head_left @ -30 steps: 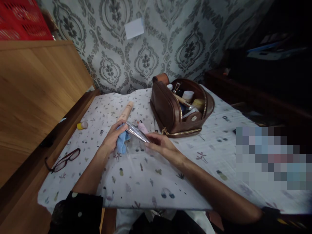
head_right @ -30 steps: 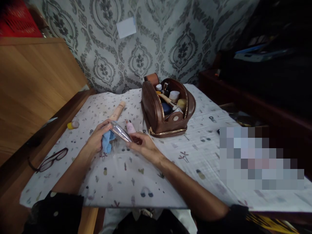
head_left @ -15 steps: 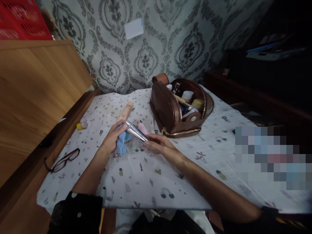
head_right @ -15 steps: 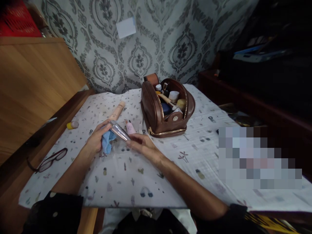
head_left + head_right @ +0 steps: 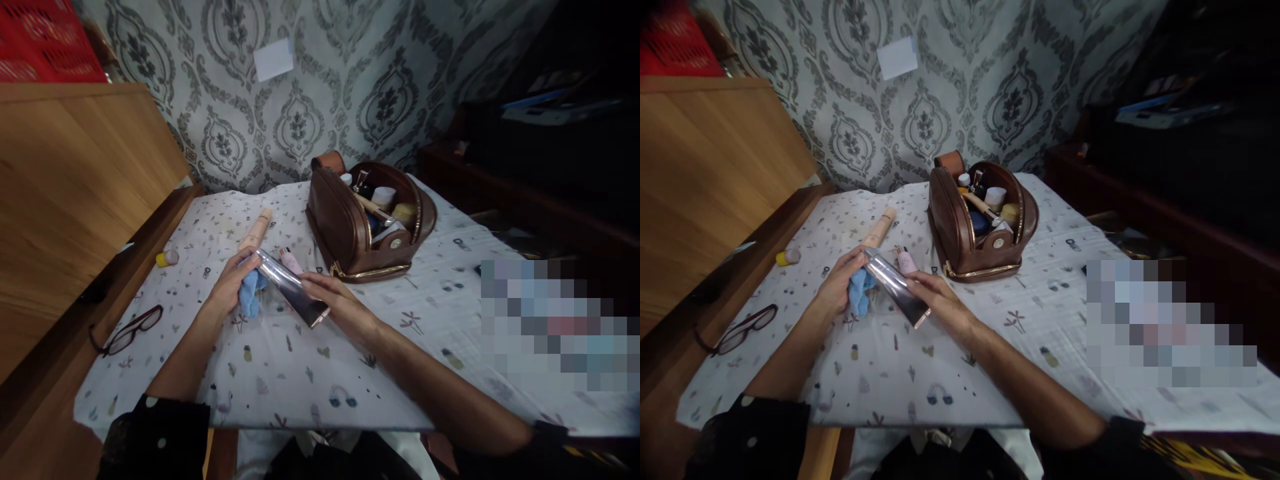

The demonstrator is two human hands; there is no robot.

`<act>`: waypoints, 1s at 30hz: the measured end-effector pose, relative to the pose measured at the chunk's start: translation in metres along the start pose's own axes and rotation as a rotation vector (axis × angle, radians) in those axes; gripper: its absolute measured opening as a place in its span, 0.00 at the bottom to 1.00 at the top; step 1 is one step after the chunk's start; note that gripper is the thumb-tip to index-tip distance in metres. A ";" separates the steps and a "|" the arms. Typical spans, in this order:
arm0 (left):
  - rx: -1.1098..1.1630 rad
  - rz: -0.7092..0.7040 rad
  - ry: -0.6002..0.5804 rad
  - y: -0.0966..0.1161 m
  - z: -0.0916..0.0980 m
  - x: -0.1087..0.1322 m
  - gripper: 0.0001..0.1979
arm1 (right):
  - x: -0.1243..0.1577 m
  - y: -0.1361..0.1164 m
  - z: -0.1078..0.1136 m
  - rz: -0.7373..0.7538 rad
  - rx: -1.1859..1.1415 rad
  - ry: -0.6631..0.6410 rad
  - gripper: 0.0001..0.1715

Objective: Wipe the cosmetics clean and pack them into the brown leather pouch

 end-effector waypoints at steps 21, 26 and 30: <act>0.012 0.039 0.042 0.002 -0.004 0.000 0.20 | 0.002 0.010 0.000 0.093 0.872 0.081 0.46; -0.011 0.041 0.050 0.001 -0.002 0.000 0.21 | 0.000 0.012 0.004 0.151 0.886 0.120 0.31; -0.016 0.028 0.047 -0.001 -0.003 -0.001 0.20 | 0.001 0.012 0.003 0.229 0.995 0.131 0.33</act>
Point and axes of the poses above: each hand's wrist, its own x-axis away from the middle knuckle, its own z-axis out of the back of the hand, y = z × x, the point moved 1 cm from there along -x, towards the middle knuckle, and after that the axes turned 15 degrees about -y, right-handed, at the moved point
